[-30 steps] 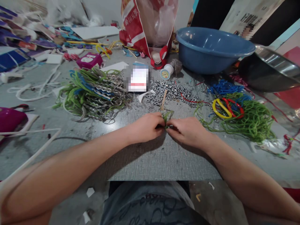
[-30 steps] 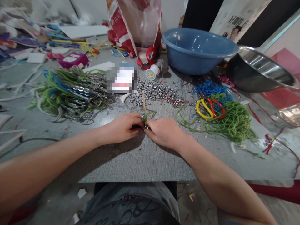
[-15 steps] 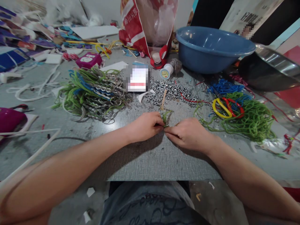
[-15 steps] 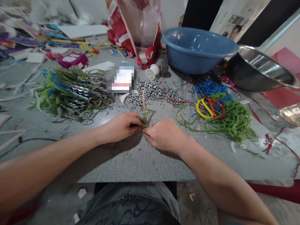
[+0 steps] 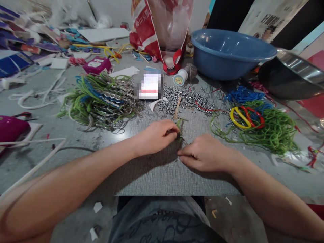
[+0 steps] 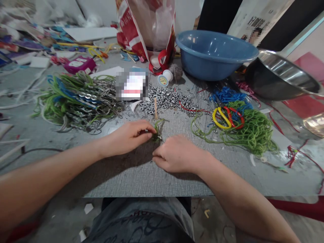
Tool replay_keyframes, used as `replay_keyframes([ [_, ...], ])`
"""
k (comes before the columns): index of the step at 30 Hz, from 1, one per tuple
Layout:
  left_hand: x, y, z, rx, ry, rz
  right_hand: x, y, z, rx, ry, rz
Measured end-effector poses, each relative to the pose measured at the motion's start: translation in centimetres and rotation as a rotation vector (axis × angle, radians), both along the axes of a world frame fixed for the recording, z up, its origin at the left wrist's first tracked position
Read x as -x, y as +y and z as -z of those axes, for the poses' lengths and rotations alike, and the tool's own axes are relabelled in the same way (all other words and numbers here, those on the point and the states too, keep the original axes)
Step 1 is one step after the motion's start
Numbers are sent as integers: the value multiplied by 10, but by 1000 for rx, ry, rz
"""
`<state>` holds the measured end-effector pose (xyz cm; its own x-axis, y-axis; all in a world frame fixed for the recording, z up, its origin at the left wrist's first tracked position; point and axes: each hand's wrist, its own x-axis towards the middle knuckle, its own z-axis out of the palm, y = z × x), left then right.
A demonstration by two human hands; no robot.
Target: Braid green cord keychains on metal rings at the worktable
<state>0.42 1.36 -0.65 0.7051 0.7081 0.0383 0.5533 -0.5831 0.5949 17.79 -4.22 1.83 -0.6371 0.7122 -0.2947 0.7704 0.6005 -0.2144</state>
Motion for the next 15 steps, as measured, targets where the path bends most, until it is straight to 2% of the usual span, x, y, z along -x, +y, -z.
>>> replay_keyframes([
  [5,13,2,-3,-79,78,32,0,-1,-8,168,91,-89],
  [11,13,-10,-6,-311,223,101,-2,1,-8,215,146,-115],
  [15,9,-25,-4,-466,109,68,-4,1,-4,233,198,-105],
])
